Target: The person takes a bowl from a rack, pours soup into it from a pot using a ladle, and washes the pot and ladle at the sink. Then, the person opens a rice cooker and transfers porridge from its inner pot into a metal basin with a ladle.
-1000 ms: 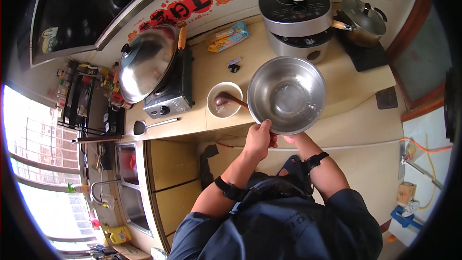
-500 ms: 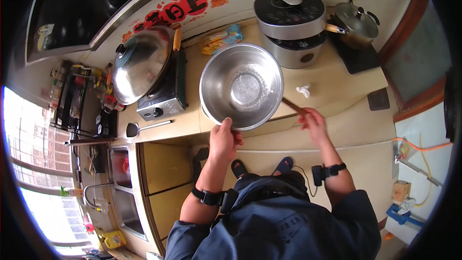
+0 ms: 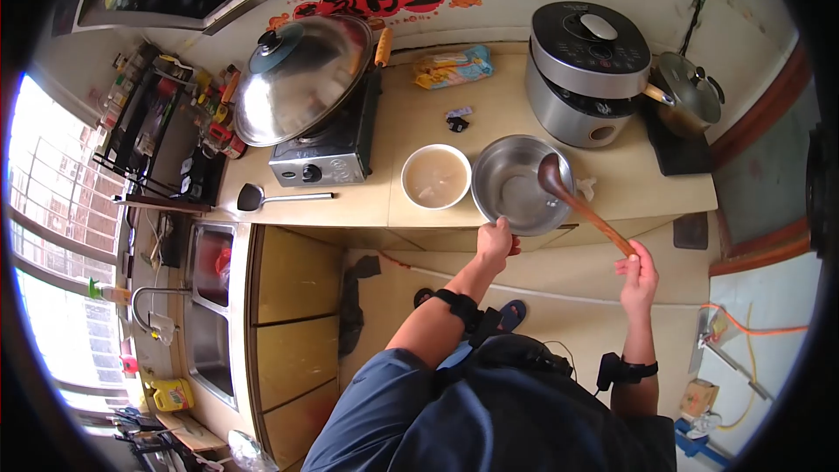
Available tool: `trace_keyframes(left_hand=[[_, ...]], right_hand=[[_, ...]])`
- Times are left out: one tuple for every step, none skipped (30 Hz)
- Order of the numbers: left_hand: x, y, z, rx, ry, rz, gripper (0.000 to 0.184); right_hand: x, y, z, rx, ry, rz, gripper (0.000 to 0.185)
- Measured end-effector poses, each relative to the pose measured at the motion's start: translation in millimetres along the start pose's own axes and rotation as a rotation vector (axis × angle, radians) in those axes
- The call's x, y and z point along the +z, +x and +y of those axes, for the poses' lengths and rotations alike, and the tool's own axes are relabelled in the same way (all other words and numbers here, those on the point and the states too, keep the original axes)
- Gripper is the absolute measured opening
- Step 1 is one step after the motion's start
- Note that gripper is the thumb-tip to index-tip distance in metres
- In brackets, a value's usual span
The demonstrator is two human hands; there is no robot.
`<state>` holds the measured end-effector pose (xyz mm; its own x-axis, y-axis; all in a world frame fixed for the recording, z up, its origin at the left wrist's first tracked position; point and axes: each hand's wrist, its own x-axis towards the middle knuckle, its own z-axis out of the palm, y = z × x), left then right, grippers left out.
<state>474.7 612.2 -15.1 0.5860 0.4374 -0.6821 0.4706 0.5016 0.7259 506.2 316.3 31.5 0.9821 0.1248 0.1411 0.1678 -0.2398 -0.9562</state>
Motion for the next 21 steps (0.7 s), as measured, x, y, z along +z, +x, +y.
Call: trace_keyframes(left_hand=[[-2.1,1.9,2.5,-0.015,-0.036,-0.074,0.036],[-4.4,3.3,4.0,-0.030,-0.072,-0.148,0.036],[-8.4,4.2,4.8,-0.031,-0.081,-0.146,0.036],[-14.8,3.1,7.6,-0.046,-0.109,-0.175,0.035],[-23.1,1.6,10.4,-0.062,-0.136,-0.203,0.035],[-34.8,3.4,9.3,-0.061,-0.145,-0.199,0.035],[-50.1,8.5,4.8,-0.047,-0.163,-0.145,0.033],[-65.8,12.5,3.5,-0.033,-0.179,-0.091,0.031],[-81.2,17.2,3.3,0.002,-0.230,0.006,0.029],[-96.9,21.2,5.2,0.035,-0.278,0.102,0.027],[-112.9,26.5,12.0,0.071,-0.329,0.099,0.024],[-121.9,31.4,16.4,0.090,-0.365,0.154,0.028],[-131.3,34.7,24.0,0.112,-0.385,0.091,0.036],[-139.6,37.5,30.8,0.132,-0.404,0.026,0.045],[-145.2,40.1,37.1,0.127,-0.408,0.018,0.045],[-149.4,43.1,44.5,0.138,-0.385,-0.090,0.045],[-152.8,45.8,50.9,0.149,-0.361,-0.201,0.046],[-155.8,47.7,55.3,0.146,-0.361,-0.216,0.046],[-158.4,49.9,58.3,0.137,-0.384,-0.262,0.044],[-161.1,53.2,59.7,0.126,-0.406,-0.308,0.043],[-164.1,57.9,60.1,0.119,-0.405,-0.325,0.043]], right_hand=[[9.1,1.9,-3.0,-0.050,-0.104,-0.031,0.028],[18.1,3.5,-6.8,-0.099,-0.208,-0.062,0.027],[27.8,5.4,-12.4,-0.110,-0.238,-0.079,0.026],[35.6,9.3,-12.3,-0.114,-0.241,-0.086,0.026],[44.7,12.8,-9.4,-0.215,-0.324,-0.093,0.026],[52.6,15.3,-9.2,-0.318,-0.403,-0.099,0.026],[59.2,16.5,-12.6,-0.271,-0.438,-0.127,0.027],[65.6,18.7,-10.0,-0.275,-0.437,-0.132,0.027],[72.6,22.1,-3.1,-0.381,-0.482,-0.110,0.028],[78.3,24.1,1.4,-0.485,-0.528,-0.087,0.029],[81.8,24.0,2.6,-0.485,-0.530,-0.088,0.029],[84.4,22.5,3.2,-0.478,-0.604,-0.103,0.034],[88.4,20.1,-2.0,-0.471,-0.680,-0.118,0.040],[91.7,15.2,-8.1,-0.471,-0.689,-0.119,0.040],[94.7,8.4,-16.0,-0.357,-0.665,-0.102,0.046],[97.9,3.0,-23.2,-0.244,-0.639,-0.079,0.053],[97.2,-2.1,-24.5,-0.244,-0.649,-0.070,0.053],[93.2,-8.7,-24.0,-0.209,-0.633,-0.047,0.057],[89.0,-15.4,-22.9,-0.174,-0.616,-0.022,0.061],[84.4,-22.8,-20.4,-0.171,-0.628,-0.009,0.061],[79.4,-30.9,-16.5,-0.147,-0.617,0.005,0.062]])
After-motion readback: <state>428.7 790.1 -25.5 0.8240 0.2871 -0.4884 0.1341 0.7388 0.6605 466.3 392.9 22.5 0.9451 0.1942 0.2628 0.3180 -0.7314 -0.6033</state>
